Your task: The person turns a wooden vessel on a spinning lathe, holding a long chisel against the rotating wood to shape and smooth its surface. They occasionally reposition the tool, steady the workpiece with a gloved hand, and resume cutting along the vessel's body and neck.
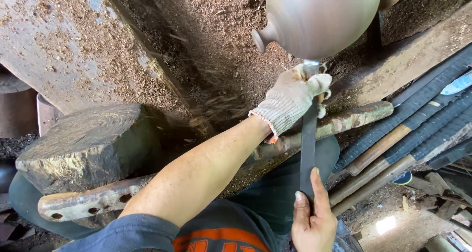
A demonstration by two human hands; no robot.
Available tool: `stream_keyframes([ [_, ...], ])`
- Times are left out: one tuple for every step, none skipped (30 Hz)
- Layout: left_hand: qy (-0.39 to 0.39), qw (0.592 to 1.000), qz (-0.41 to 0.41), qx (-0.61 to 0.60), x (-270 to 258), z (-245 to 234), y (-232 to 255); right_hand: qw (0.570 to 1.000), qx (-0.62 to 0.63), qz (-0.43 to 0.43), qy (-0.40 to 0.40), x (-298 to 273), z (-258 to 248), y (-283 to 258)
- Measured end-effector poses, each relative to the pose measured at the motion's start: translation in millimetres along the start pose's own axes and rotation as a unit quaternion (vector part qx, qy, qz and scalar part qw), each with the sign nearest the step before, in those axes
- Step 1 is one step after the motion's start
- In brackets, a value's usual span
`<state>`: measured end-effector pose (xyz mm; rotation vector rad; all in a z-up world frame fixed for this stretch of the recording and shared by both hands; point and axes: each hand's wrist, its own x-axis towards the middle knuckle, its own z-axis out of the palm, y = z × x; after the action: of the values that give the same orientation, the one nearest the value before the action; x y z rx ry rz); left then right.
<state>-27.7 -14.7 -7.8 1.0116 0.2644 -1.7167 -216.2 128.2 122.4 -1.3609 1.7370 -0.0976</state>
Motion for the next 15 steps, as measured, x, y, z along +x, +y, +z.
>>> stream_keyframes([
  [0.001, 1.0, -0.004, 0.01, -2.2, 2.1, 2.6, 1.0, -0.005, -0.01, 0.001, -1.0, 0.3, -2.2],
  [0.001, 1.0, -0.009, 0.02, -4.5, 4.0, 5.4, 1.0, -0.01, -0.019, 0.001, -2.0, 0.8, -4.5],
  [0.0, 1.0, -0.007, 0.018, -3.1, 3.2, 5.5, 1.0, -0.012, -0.022, 0.001, -1.8, 3.1, -5.3],
  [0.036, 0.998, -0.027, 0.04, -1.4, 2.4, 5.8, 0.999, 0.022, 0.031, -0.013, -1.5, 5.4, -6.0],
  [0.073, 0.994, -0.048, 0.063, -0.1, 0.9, 5.7, 0.994, 0.056, 0.085, -0.029, -1.7, 8.1, -6.6],
  [0.074, 0.994, -0.047, 0.061, 3.7, -3.2, -0.6, 0.994, 0.055, 0.085, -0.03, -1.9, 11.9, -10.7],
  [0.083, 0.996, -0.013, 0.034, 7.1, -8.9, -6.6, 0.989, 0.081, 0.114, -0.048, -2.2, 16.6, -14.4],
  [0.093, 0.995, 0.02, 0.007, 10.4, -14.7, -12.7, 0.982, 0.107, 0.143, -0.065, -2.6, 21.3, -18.1],
  [0.097, 0.995, 0.022, 0.007, 7.1, -15.4, -5.7, 0.982, 0.108, 0.142, -0.07, -2.0, 23.4, -20.7],
  [0.128, 0.973, 0.064, 0.182, 3.9, -15.7, 1.0, 0.976, 0.133, 0.156, -0.078, -1.3, 25.1, -23.1],
  [0.153, 0.918, 0.101, 0.35, 0.5, -14.4, 6.1, 0.969, 0.159, 0.17, -0.083, -1.8, 25.9, -25.2],
  [0.155, 0.918, 0.1, 0.351, 3.0, -16.0, 5.1, 0.969, 0.159, 0.171, -0.085, -1.5, 26.3, -27.6],
  [0.148, 0.957, 0.058, 0.243, 6.5, -15.6, 3.7, 0.965, 0.176, 0.173, -0.089, -1.0, 26.2, -29.9],
  [0.14, 0.981, 0.014, 0.132, 10.0, -15.1, 2.4, 0.961, 0.192, 0.175, -0.093, -0.5, 26.0, -32.4],
  [0.139, 0.981, 0.015, 0.132, 5.9, -14.4, 7.7, 0.961, 0.192, 0.174, -0.093, 0.2, 25.0, -32.6],
])
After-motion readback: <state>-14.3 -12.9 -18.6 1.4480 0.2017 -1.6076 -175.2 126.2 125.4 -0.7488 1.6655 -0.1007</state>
